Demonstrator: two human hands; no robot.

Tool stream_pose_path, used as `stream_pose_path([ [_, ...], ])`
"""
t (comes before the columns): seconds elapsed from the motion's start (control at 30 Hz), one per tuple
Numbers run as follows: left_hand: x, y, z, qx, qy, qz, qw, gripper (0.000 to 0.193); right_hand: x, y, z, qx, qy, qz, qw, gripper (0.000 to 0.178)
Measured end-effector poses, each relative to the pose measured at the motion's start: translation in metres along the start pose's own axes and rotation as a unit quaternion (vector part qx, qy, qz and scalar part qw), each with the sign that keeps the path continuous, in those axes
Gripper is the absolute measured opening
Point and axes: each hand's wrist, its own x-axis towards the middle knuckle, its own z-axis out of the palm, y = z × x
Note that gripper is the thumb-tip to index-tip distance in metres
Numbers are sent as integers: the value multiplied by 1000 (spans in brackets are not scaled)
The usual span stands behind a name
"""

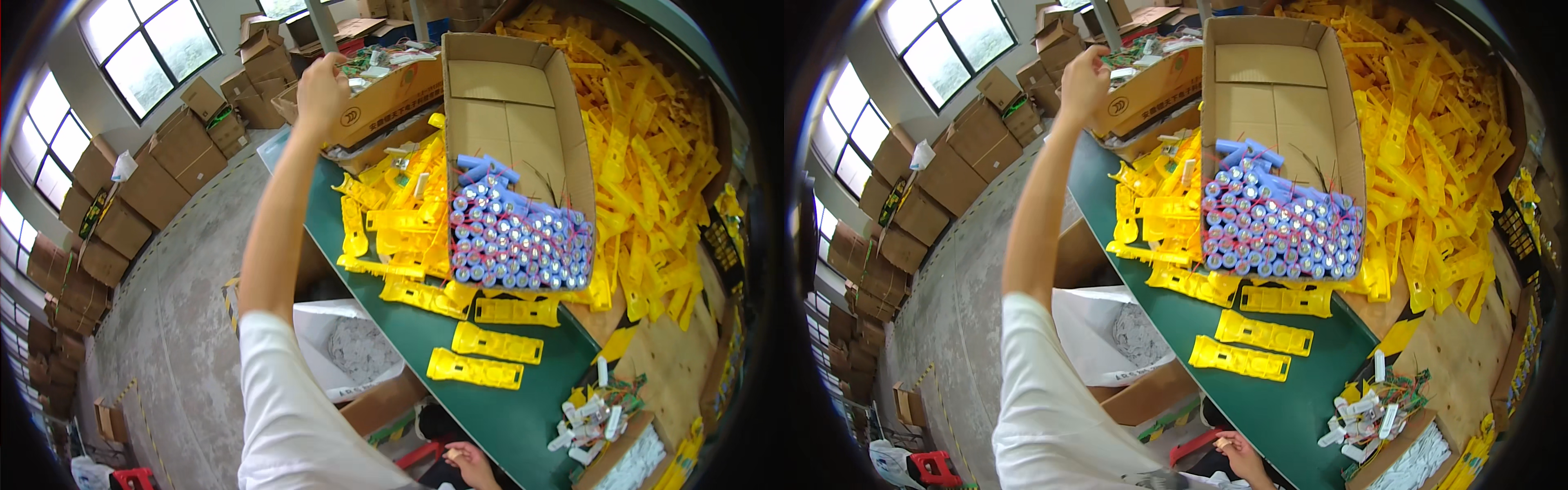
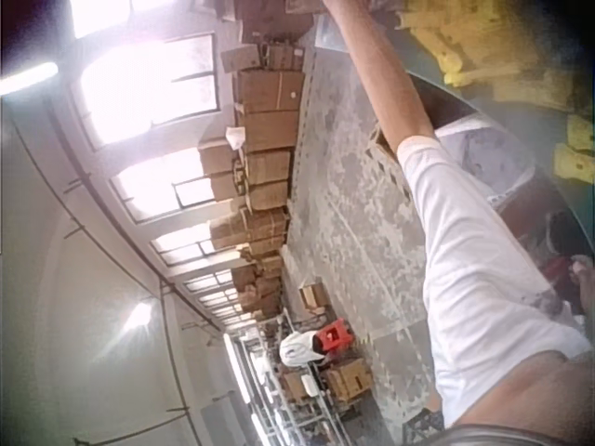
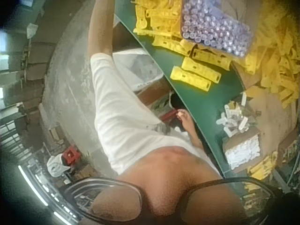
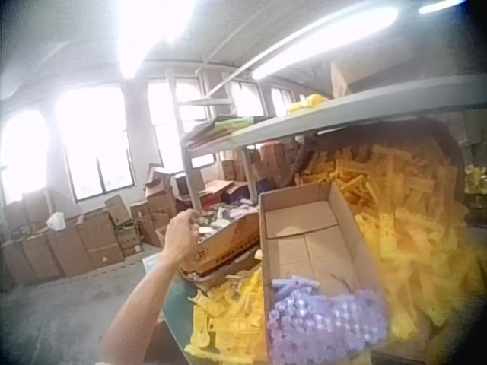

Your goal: Assembling electronic components into a yellow plastic casing, including a PCB with wires and white plastic caps.

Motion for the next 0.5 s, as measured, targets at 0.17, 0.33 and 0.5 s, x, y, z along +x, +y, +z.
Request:
stream_pose_path([
  [0.17,71,-86,60,129,-291,12,948,38,29,28,-19,-80,41,-35,995,21],
  [0.33,82,-73,49,178,-168,-34,969,36,36,31,-27,-52,100,-10,994,22],
  [0.5,134,-43,-16,45,175,-57,982,46,34,36,-26,-37,139,4,990,22],
])
